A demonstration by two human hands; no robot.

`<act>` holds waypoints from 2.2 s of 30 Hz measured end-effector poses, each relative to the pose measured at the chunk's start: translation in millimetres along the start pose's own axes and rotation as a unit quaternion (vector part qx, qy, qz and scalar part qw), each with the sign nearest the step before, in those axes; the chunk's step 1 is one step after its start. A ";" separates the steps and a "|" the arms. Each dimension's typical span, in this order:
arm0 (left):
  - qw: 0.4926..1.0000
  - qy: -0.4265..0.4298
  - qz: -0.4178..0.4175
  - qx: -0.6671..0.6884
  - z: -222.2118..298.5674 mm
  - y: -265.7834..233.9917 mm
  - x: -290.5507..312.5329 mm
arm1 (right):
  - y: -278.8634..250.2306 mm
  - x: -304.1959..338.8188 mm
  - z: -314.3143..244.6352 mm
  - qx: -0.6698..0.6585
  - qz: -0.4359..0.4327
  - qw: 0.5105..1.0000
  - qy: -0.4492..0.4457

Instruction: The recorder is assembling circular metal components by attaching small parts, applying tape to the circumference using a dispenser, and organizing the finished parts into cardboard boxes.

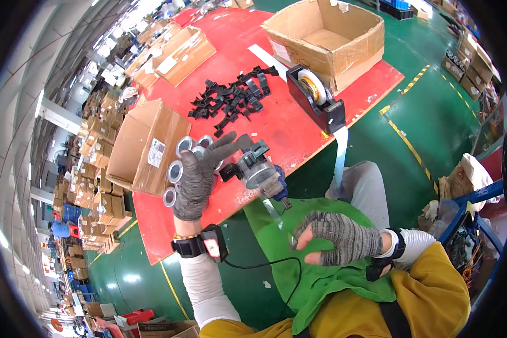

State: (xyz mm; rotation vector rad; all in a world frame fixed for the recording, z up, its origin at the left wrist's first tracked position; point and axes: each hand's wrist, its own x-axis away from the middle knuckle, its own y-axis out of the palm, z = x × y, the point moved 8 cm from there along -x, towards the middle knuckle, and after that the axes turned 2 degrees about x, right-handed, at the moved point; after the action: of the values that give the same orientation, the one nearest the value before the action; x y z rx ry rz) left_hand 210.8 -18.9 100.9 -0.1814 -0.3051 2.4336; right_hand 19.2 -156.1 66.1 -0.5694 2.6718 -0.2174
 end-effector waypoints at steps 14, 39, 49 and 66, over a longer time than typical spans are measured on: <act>0.992 0.042 -0.043 0.111 -91.4 2.7 -0.8 | 3.5 2.9 51.9 0.022 0.043 0.994 0.099; 0.967 -0.214 0.111 0.086 -95.6 88.5 111.5 | 6.1 11.2 72.2 0.008 0.074 0.991 0.110; 0.946 -0.233 0.182 0.132 -114.7 122.0 102.6 | -2.6 14.9 83.6 0.048 0.047 0.988 0.139; 0.942 -0.243 0.140 0.184 -112.2 120.0 95.6 | -19.8 -69.9 55.8 -0.262 0.100 0.942 0.184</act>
State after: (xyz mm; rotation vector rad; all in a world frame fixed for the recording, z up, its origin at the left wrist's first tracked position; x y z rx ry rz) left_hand 87.8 -28.3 -43.8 0.5860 -0.0281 2.7405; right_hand 107.9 -148.3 44.3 -0.4306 3.1390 0.5110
